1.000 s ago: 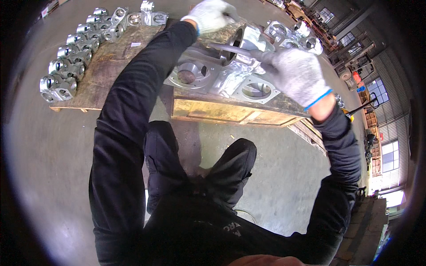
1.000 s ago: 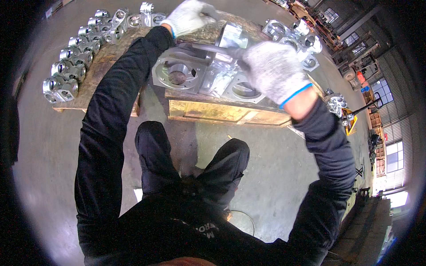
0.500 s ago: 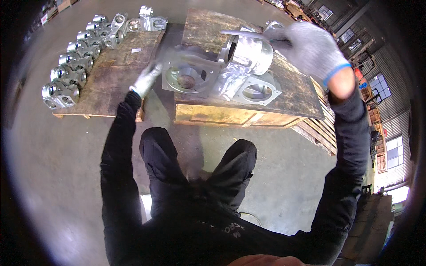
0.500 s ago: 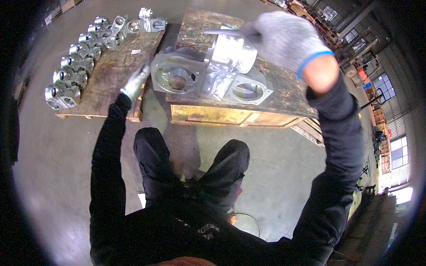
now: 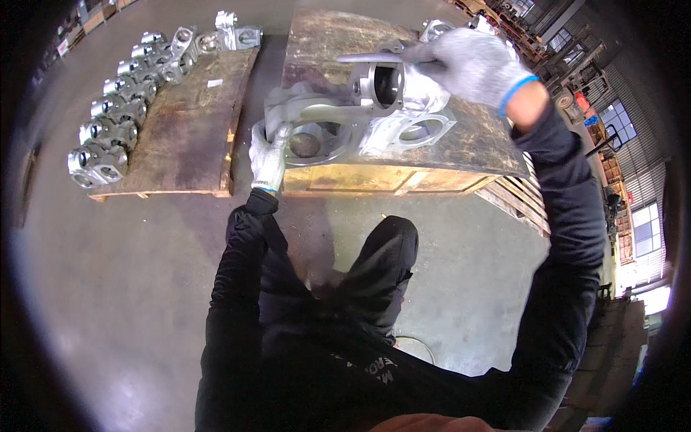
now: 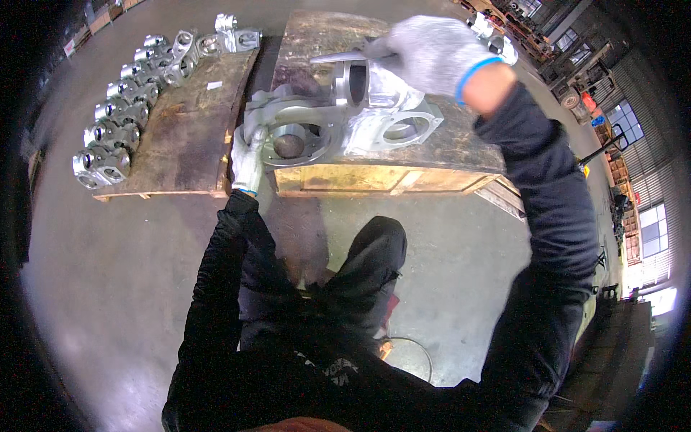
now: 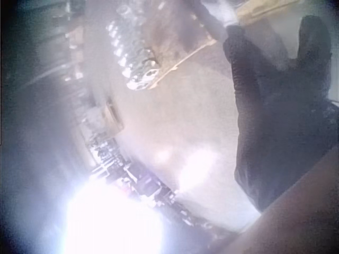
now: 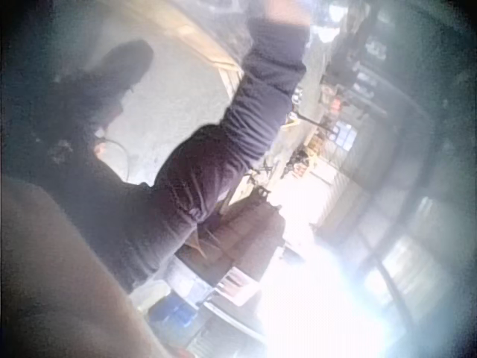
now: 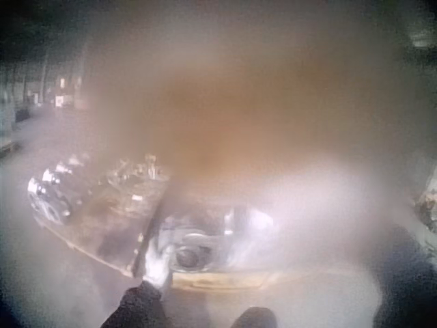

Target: The person kneels on the floor and uses a metal file to smooth the edges of a large cast metal part. They repeatedly rotate the part to access different edges and file them down.

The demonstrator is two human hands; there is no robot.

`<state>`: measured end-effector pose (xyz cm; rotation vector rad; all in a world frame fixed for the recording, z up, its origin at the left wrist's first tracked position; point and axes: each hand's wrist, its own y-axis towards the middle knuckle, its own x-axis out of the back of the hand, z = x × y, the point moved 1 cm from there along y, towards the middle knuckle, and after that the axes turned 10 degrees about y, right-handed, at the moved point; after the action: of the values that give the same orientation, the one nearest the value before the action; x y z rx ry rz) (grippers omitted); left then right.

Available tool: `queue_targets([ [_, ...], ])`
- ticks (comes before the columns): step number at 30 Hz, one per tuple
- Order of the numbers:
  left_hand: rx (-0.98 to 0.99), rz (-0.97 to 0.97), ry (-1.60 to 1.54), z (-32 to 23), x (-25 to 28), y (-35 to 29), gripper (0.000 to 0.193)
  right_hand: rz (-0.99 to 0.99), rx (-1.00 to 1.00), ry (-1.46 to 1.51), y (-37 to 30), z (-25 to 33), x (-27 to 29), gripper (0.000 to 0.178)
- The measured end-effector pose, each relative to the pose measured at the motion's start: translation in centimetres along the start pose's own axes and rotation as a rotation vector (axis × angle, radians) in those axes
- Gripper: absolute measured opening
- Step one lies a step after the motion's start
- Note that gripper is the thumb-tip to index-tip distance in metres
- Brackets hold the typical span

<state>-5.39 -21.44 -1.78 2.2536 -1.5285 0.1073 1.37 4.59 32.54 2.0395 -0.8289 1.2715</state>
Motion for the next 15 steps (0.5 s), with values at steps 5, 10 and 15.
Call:
queue_targets([
  [5, 0.085, -0.024, -0.128, -2.4, -0.1, -2.5, 0.072, 0.047, -0.078, -0.036, -5.0, 0.9, 2.5, 0.035],
  [10, 0.048, -0.043, -0.037, -2.6, 0.0, -2.9, 0.069, -0.072, 0.030, -0.031, -7.1, -0.9, -2.0, 0.032],
  [15, 0.114, -0.027, -0.022, -2.1, -0.5, -3.4, 0.072, 0.041, -0.057, -0.060, -9.4, -0.2, -1.6, 0.036],
])
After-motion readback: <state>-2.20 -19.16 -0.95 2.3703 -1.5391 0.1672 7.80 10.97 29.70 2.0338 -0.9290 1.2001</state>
